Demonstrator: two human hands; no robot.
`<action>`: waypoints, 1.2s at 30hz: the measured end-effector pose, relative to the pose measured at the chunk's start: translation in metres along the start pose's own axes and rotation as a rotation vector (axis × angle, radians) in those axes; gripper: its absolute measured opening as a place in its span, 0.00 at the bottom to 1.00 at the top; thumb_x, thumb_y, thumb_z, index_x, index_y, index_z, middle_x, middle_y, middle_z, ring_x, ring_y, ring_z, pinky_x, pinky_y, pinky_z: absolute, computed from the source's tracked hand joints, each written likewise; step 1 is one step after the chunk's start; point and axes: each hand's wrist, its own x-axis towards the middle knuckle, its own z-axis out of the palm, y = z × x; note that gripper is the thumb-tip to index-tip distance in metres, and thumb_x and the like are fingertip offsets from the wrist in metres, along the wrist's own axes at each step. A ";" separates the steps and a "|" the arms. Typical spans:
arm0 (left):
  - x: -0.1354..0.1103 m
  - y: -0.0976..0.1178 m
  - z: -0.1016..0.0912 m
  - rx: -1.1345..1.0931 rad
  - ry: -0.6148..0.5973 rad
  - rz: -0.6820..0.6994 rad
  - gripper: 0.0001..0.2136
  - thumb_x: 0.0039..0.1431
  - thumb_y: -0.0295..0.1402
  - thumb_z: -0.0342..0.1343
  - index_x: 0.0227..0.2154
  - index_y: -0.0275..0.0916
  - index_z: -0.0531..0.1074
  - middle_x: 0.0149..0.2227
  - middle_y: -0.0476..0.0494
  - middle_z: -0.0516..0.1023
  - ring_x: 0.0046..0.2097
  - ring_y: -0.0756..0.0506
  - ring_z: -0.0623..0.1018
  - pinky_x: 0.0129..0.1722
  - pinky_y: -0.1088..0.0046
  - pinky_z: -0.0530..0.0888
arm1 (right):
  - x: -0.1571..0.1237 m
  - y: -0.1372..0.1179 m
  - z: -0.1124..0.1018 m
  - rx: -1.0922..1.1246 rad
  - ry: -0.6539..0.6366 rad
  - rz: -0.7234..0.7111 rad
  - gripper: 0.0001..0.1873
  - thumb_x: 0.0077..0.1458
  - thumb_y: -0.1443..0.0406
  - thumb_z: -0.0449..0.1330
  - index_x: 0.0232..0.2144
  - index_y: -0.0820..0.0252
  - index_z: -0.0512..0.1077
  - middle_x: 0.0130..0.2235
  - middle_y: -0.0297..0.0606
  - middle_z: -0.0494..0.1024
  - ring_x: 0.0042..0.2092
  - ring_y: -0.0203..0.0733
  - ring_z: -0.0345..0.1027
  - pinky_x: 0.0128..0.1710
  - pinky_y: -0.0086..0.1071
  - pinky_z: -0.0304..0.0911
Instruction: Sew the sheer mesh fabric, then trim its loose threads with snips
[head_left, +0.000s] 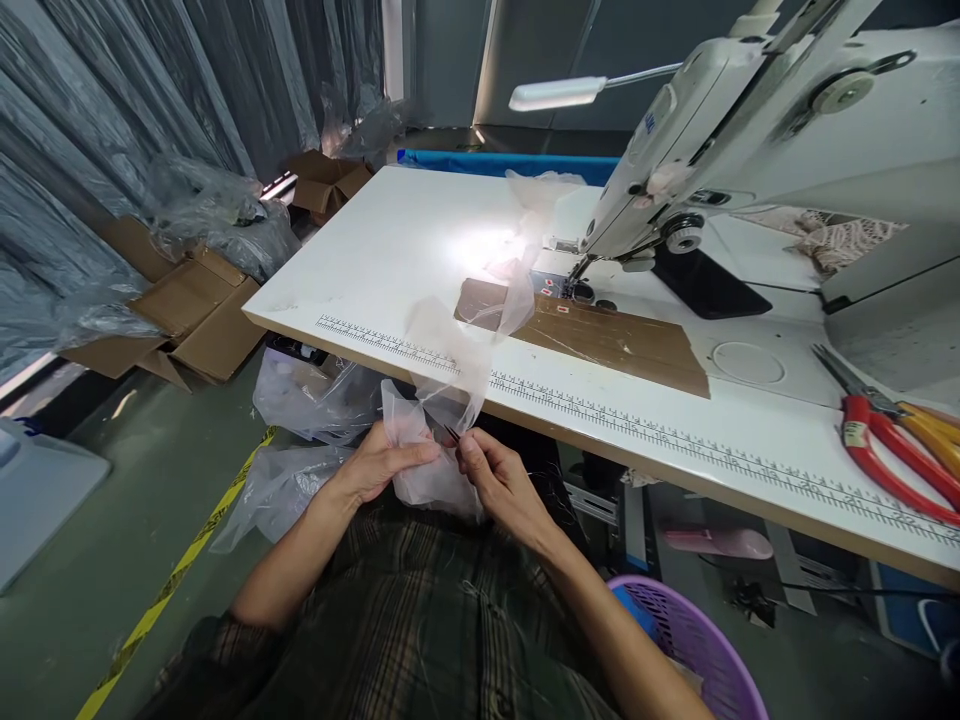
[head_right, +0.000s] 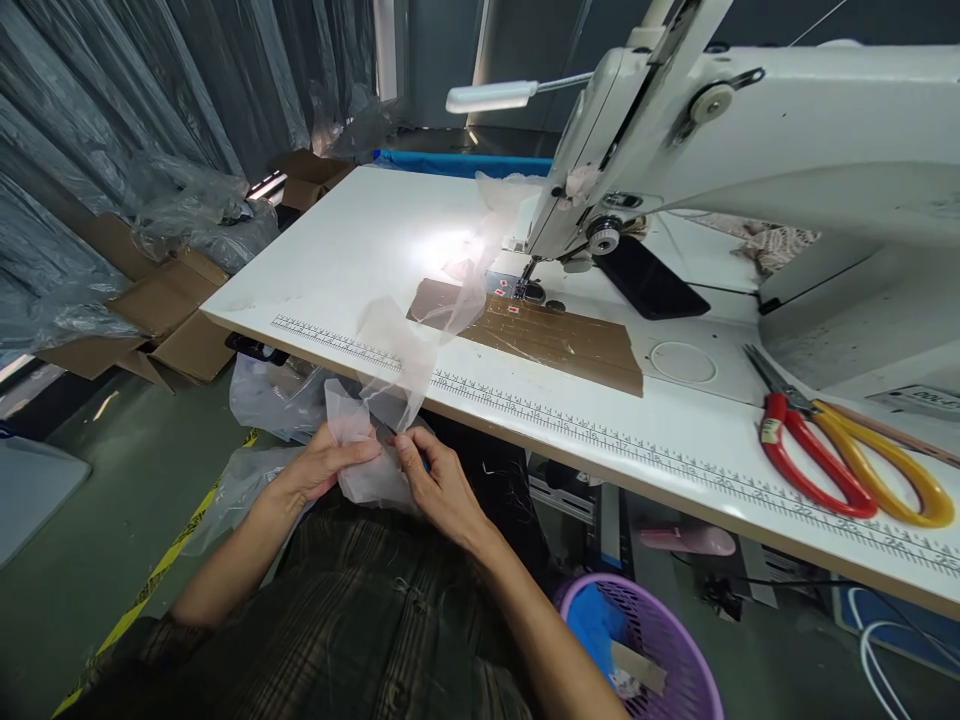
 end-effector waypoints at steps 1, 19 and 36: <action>0.000 -0.001 -0.002 0.013 0.000 0.007 0.14 0.40 0.37 0.71 0.25 0.34 0.74 0.24 0.50 0.72 0.27 0.52 0.70 0.27 0.77 0.65 | 0.001 0.000 0.001 0.021 0.007 -0.005 0.22 0.61 0.49 0.50 0.31 0.61 0.71 0.29 0.34 0.71 0.31 0.38 0.63 0.30 0.29 0.60; -0.005 0.004 -0.002 0.062 0.022 -0.057 0.14 0.39 0.37 0.71 0.25 0.33 0.77 0.26 0.48 0.75 0.30 0.51 0.73 0.32 0.77 0.69 | -0.006 0.002 0.002 0.057 0.152 0.002 0.20 0.56 0.50 0.58 0.34 0.61 0.77 0.29 0.36 0.75 0.31 0.39 0.66 0.29 0.29 0.62; -0.002 0.001 0.001 0.072 0.021 -0.087 0.14 0.37 0.37 0.71 0.24 0.33 0.76 0.24 0.49 0.75 0.28 0.51 0.72 0.30 0.76 0.68 | -0.006 0.011 0.010 -0.039 0.029 0.019 0.24 0.63 0.48 0.45 0.24 0.58 0.62 0.23 0.30 0.59 0.26 0.34 0.52 0.25 0.28 0.52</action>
